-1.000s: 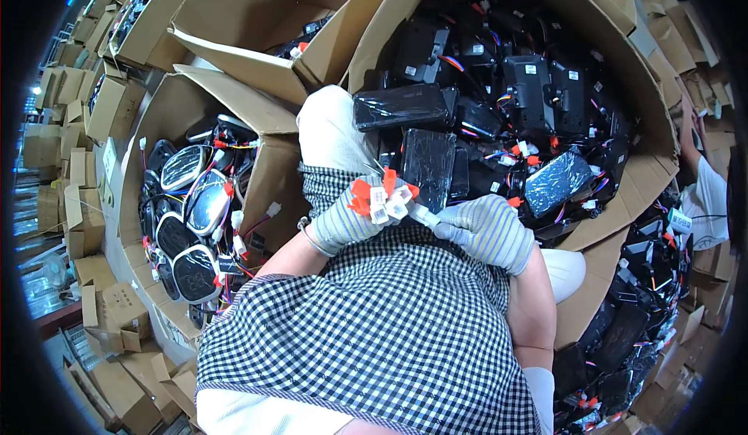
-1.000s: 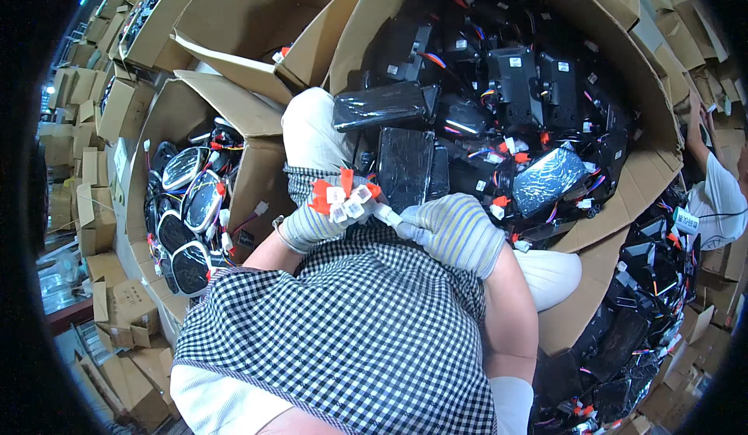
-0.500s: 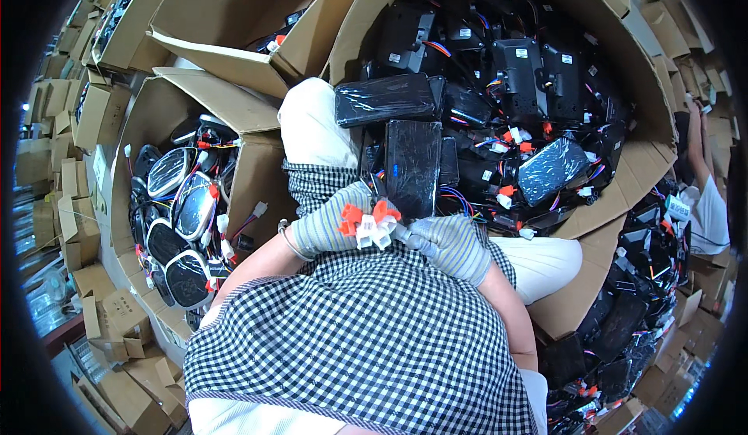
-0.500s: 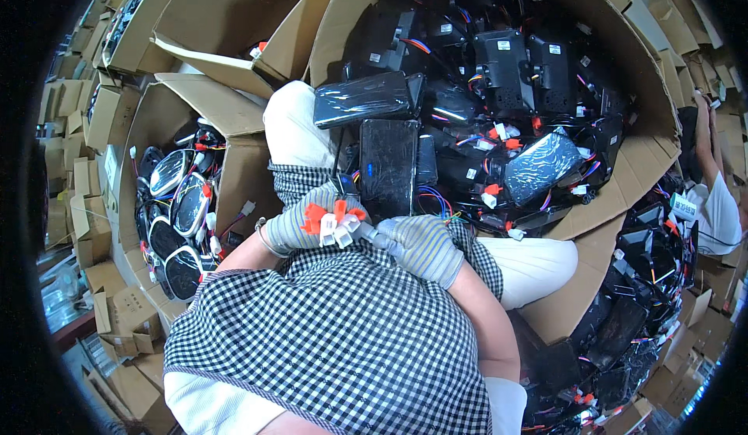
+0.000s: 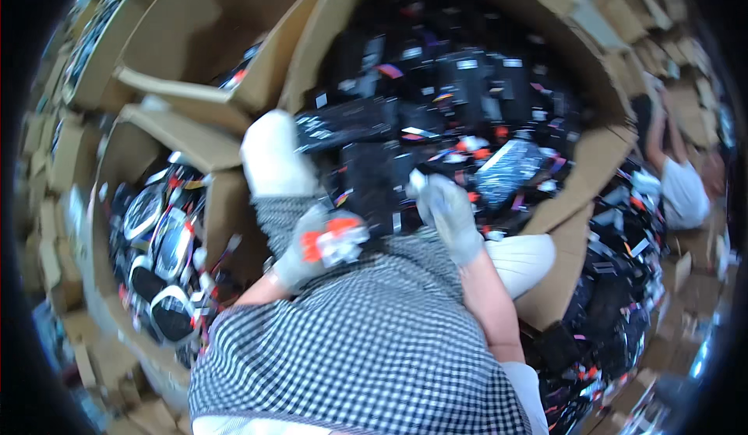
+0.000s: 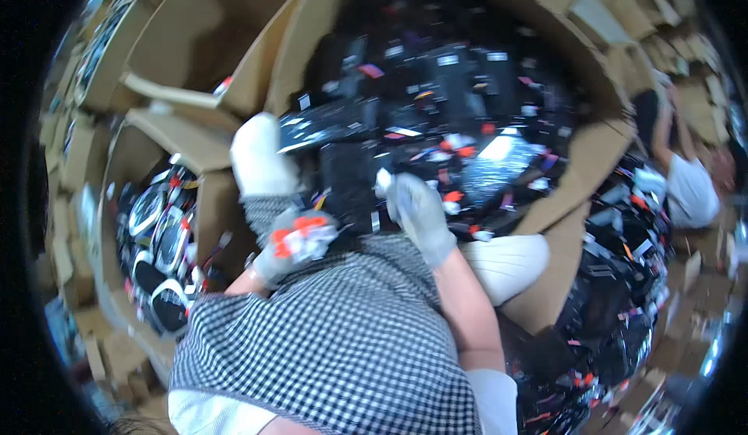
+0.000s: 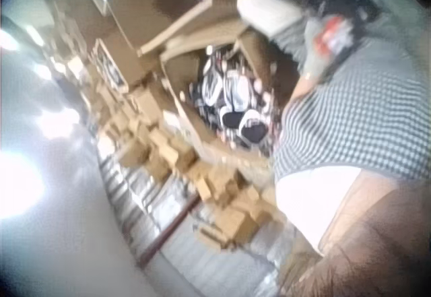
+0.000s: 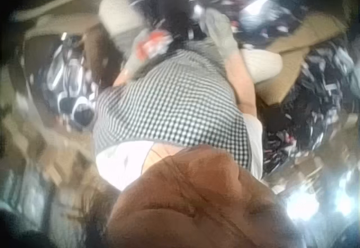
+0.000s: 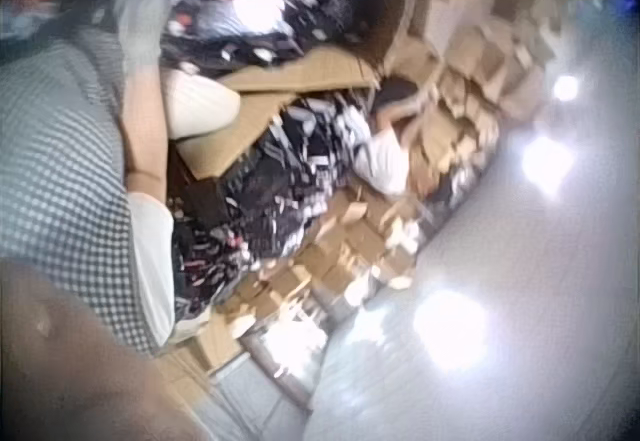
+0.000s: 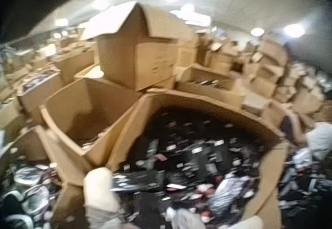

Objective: The person connects the wire harness connectors on electronic display units by hand and transfers the units into a cardboard box.

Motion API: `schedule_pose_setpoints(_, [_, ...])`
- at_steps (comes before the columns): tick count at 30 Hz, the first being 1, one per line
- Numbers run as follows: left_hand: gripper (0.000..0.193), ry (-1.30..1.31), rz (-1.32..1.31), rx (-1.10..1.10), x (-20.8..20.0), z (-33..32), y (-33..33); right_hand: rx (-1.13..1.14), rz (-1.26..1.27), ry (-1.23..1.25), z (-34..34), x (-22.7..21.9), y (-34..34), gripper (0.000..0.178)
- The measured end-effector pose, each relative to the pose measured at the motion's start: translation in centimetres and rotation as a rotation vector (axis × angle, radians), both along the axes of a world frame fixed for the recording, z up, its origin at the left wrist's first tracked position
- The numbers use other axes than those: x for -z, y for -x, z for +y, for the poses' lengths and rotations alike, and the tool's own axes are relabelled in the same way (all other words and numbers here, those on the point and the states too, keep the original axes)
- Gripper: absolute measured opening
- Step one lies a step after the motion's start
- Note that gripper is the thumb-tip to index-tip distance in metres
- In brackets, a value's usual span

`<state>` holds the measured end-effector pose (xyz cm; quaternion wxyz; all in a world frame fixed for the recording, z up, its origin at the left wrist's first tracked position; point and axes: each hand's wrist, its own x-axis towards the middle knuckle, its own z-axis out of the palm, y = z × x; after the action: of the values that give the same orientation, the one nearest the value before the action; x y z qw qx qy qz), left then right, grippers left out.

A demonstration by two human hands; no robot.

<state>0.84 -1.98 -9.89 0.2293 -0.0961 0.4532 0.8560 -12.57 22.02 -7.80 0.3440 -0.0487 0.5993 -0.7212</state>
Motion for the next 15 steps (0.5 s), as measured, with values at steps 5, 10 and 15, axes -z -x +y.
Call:
schedule_pose_setpoints(5, [0.066, -1.903, -1.096, 0.295, 2.0, -0.8, 0.7, 0.423, -0.270, 0.283, -3.3, 2.3, 9.0, 0.021])
schedule_pose_setpoints(10, [0.061, -1.091, -0.687, -0.071, 3.9, -1.2, 0.6, 0.766, -0.389, 0.692, -7.2, 7.7, 13.3, 0.023])
schedule_pose_setpoints(15, [0.060, -1.397, -0.685, 0.038, 5.8, -2.2, 0.2, 0.692, -0.279, 0.935, -8.2, 6.8, 11.5, 0.018])
